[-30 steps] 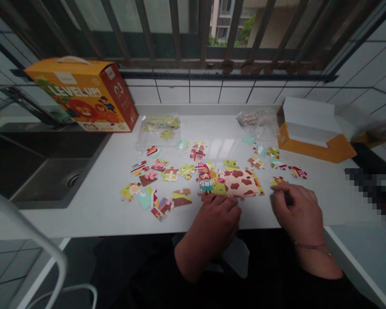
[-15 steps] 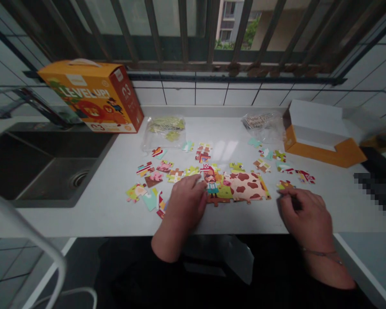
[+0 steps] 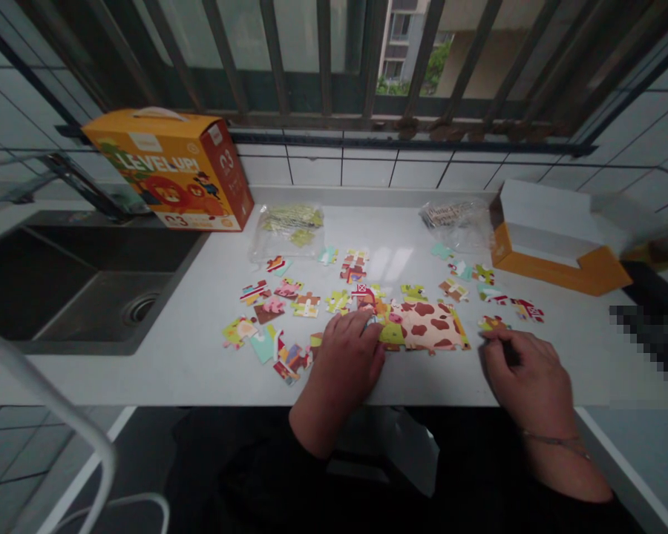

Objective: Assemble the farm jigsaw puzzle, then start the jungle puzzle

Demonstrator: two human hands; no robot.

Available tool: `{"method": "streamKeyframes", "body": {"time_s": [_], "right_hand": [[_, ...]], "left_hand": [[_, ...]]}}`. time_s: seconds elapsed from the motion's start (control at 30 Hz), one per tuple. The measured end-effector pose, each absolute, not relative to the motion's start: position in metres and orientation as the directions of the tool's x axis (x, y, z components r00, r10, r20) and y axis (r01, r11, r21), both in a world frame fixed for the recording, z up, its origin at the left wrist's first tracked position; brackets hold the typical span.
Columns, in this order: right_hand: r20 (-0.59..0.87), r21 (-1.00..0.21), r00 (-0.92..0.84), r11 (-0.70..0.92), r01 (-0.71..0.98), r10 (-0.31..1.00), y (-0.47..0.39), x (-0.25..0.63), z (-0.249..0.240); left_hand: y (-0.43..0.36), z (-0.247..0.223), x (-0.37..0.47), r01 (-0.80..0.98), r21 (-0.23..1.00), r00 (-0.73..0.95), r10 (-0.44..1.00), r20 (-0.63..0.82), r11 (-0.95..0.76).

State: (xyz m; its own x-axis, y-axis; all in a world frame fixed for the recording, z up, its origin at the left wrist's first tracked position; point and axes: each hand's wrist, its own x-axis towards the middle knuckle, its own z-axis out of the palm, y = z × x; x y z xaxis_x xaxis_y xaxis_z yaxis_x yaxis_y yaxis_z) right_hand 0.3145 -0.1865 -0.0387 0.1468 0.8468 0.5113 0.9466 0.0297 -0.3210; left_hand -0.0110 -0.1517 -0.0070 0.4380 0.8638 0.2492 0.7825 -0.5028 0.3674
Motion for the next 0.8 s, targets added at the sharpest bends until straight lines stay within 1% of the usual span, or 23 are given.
{"method": "streamKeyframes", "body": {"time_s": [0.3, 0.53, 0.8], "right_hand": [[0.519, -0.328, 0.137, 0.049, 0.943, 0.843, -0.185, 0.314, -0.038], [0.522, -0.312, 0.124, 0.053, 0.949, 0.844, -0.183, 0.312, -0.037], [0.498, -0.36, 0.148, 0.048, 0.932, 0.855, -0.182, 0.309, -0.033]], "left_hand": [[-0.148, -0.009, -0.011, 0.783, 0.361, 0.443, 0.862, 0.246, -0.506], [-0.145, -0.013, -0.011, 0.778, 0.341, 0.45, 0.847, 0.282, -0.527], [-0.141, -0.014, -0.012, 0.777, 0.307, 0.467, 0.83, 0.304, -0.55]]}}
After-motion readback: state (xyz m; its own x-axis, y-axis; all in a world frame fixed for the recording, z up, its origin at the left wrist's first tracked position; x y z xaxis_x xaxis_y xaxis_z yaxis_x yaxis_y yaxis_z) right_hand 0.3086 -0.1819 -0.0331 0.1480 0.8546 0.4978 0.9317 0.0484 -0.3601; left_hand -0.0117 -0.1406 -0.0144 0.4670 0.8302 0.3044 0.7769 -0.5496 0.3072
